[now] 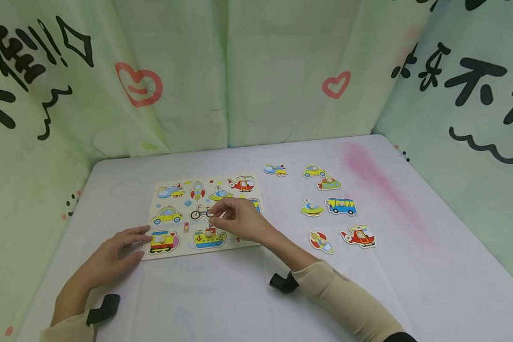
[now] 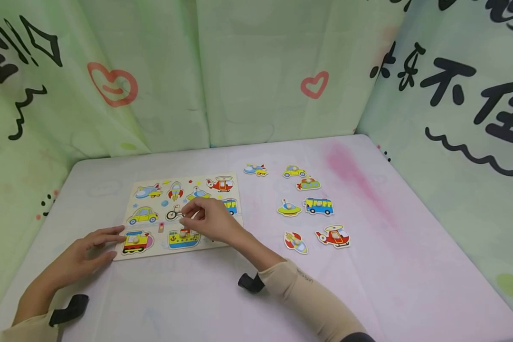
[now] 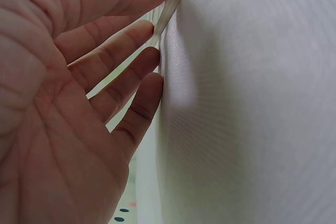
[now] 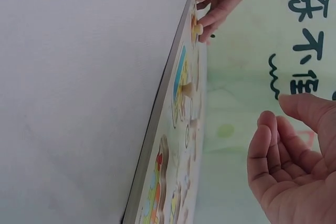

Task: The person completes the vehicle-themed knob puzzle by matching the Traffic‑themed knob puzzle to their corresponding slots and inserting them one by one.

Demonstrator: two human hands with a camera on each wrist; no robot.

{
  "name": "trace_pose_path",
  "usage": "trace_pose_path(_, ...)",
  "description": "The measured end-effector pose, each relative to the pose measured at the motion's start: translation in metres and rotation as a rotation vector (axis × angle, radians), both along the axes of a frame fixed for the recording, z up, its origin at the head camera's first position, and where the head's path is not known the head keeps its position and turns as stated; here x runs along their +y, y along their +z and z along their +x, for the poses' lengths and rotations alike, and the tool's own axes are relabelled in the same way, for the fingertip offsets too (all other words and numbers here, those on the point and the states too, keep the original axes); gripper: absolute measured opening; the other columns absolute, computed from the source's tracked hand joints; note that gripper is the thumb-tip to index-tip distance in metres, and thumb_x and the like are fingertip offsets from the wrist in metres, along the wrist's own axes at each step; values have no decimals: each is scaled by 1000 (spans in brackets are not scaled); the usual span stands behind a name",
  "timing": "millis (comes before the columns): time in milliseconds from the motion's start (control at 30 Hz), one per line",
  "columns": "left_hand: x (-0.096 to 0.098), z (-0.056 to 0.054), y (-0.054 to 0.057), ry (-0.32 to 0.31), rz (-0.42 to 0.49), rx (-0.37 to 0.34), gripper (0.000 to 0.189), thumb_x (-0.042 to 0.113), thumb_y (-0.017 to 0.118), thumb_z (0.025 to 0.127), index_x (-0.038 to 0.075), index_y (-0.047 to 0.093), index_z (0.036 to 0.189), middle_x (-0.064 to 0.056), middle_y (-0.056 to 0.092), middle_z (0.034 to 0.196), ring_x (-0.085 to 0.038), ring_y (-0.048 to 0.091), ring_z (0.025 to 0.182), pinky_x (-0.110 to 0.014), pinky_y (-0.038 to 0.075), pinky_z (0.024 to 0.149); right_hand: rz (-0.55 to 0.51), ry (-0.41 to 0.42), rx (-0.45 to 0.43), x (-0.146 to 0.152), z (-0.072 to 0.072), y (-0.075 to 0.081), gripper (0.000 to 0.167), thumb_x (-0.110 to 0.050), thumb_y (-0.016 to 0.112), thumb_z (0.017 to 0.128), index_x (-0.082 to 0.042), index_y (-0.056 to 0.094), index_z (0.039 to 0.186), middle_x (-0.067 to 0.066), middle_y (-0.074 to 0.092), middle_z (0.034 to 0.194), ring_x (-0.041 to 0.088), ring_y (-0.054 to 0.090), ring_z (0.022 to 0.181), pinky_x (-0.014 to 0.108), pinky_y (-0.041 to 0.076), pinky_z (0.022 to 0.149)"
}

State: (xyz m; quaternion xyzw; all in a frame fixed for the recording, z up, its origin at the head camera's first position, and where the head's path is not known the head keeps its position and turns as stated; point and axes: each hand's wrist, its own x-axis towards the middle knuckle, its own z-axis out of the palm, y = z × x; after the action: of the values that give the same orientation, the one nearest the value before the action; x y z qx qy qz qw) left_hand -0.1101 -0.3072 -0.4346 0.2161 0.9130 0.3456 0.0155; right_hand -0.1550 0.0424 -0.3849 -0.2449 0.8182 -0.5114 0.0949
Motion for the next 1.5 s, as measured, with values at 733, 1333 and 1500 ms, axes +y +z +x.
trace_pose_path(733, -1, -2, -1, 3, -13, -11, 39, 3, 77, 88, 12, 69, 126, -18, 55, 147, -45, 46, 135, 3, 16, 98, 69, -133, 49, 52, -5, -1, 23, -16, 75, 94, -2, 72, 112, 3, 74, 101, 14, 65, 82, 26, 54, 70)
trace_pose_path(1333, -2, -2, -1, 4, -9, -30, 39, 3, 76, 89, 11, 69, 126, -19, 55, 147, -46, 45, 136, 3, 16, 99, 121, -227, 62, 86, -8, -3, 21, -17, 75, 94, -4, 73, 111, 3, 74, 99, 15, 66, 83, 28, 54, 72)
trace_pose_path(1500, -2, -1, 0, 4, -7, -30, 39, 4, 76, 89, 12, 69, 127, -18, 55, 147, -46, 45, 136, 2, 17, 99, 132, -257, 65, 96, -6, -4, 21, -17, 75, 94, -5, 73, 111, 4, 74, 99, 16, 66, 84, 29, 54, 73)
